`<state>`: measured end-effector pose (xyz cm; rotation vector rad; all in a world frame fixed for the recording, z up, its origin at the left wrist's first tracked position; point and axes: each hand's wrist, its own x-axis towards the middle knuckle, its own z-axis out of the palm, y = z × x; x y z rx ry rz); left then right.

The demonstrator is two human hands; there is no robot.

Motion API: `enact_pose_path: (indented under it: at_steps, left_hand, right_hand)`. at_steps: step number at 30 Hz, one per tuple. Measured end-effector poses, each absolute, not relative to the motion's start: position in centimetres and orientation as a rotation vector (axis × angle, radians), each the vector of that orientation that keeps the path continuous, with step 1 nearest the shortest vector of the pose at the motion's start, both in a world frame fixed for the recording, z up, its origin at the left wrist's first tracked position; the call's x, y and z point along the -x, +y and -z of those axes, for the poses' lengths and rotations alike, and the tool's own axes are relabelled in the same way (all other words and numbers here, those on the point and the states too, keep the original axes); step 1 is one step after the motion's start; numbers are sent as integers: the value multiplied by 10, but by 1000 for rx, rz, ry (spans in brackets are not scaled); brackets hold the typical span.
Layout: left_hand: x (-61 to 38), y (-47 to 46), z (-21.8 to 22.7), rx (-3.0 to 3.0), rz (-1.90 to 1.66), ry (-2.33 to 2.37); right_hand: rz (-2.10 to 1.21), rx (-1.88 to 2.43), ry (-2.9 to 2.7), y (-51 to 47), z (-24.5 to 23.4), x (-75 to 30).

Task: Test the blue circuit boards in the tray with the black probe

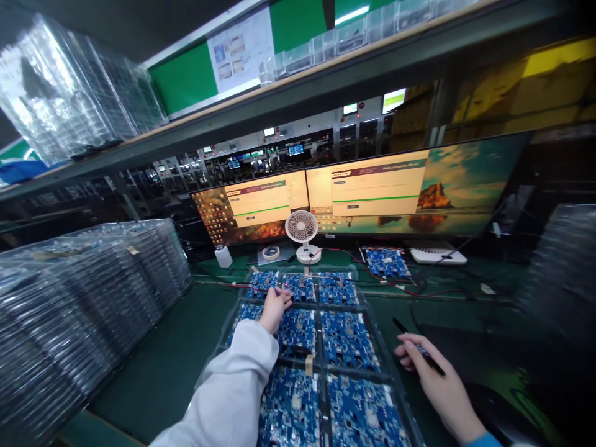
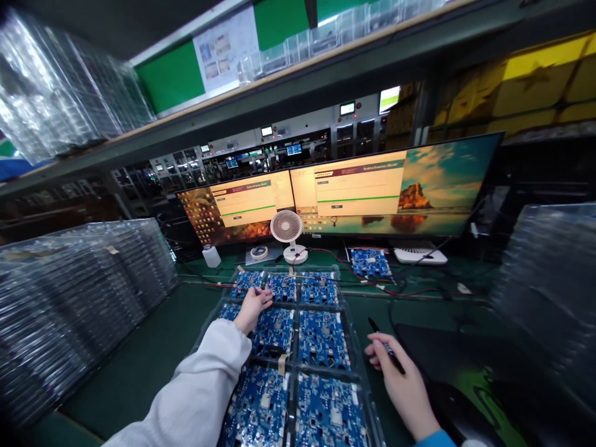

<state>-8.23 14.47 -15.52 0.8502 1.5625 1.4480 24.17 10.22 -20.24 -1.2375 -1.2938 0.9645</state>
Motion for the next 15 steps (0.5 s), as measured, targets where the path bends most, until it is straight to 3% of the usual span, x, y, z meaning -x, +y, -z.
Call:
enact_pose_path:
  at_steps: [8,15]
  left_hand:
    - [86,156,144,-812,-1446,1591]
    - [81,108,133,-1159,-1336,1553]
  right_hand:
    - [-970,1229,-1286,100,197,-238]
    - [-975,1217,-1295,99,199,-238]
